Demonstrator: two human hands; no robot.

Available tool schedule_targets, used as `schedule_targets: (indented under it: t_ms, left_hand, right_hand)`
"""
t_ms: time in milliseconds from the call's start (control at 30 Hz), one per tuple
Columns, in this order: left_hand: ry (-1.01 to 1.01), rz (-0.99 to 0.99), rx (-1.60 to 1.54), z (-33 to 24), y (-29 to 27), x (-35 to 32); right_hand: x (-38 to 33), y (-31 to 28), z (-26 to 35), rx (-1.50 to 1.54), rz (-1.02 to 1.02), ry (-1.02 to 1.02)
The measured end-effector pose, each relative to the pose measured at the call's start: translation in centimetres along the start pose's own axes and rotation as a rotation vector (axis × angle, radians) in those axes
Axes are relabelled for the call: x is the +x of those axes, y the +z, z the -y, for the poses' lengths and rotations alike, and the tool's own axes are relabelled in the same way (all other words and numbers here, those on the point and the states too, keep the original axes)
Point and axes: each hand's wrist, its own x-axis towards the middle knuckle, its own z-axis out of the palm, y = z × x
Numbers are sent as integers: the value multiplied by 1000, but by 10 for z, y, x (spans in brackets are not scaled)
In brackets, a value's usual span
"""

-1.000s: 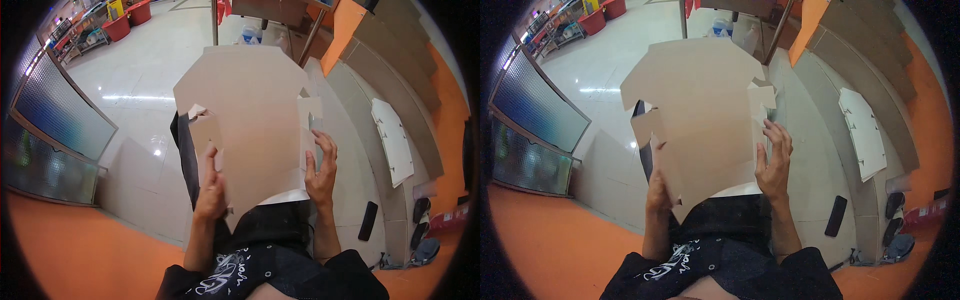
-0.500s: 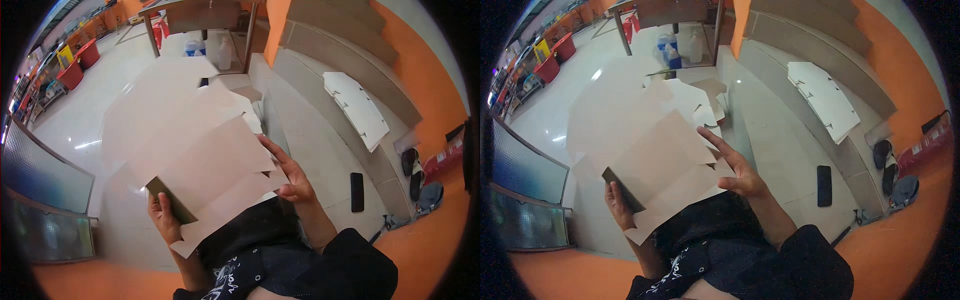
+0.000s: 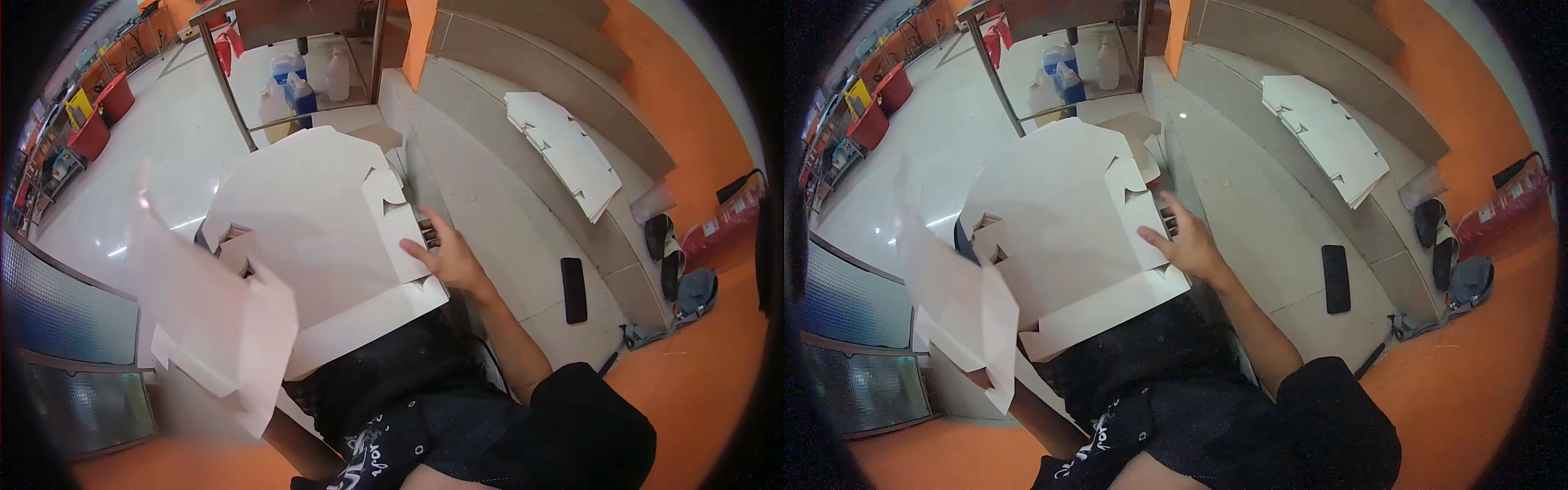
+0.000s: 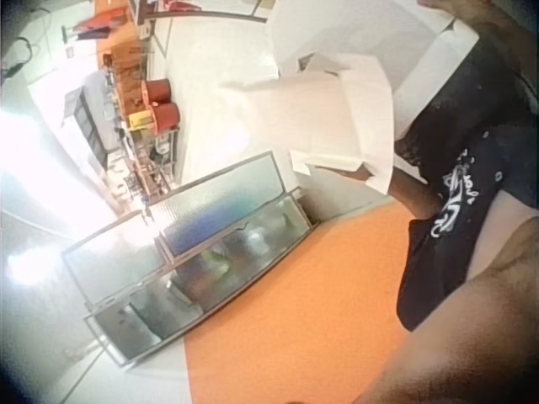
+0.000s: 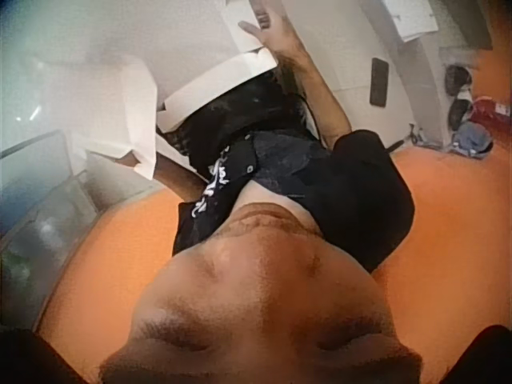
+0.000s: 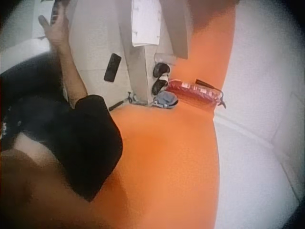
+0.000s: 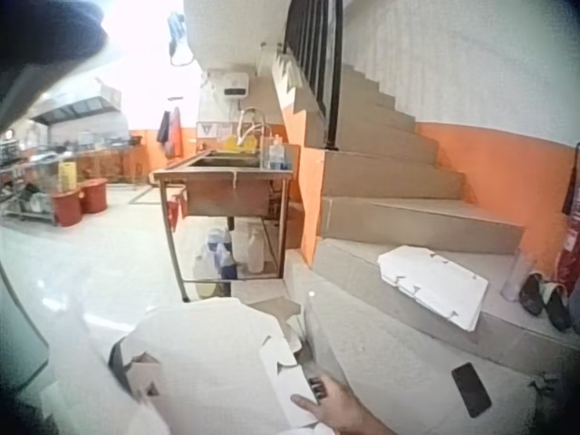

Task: The person assembles cardboard food containers by hand while sitting on the floor, folding the pre-cut flaps and stacking the finished items.

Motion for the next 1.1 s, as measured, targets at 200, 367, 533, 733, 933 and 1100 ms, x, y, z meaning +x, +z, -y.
schedule_targets:
  t_ms: [200,367,533,733,933,1100]
  left_hand:
    - [62,-109,68,-5,-23,3]
    - [94,-168,122,-1,-51,13]
    - [71,-167,135,7,-54,21]
    - [76,-184,148,6,-63,23]
    - [50,-154,143,13,-57,19]
    - [29,-113,146,17,-52,11]
  right_hand:
    - [35,9,-6,437,167,3]
    - [27,10,-33,690,60,-47]
    - [-14,-62,-70,688,-194,135]
    - [-50,-111,-145,649,-412,248]
    - [-76,-177,-195,362,-393,280]
    - [-64,-181,-181,-296,-307,578]
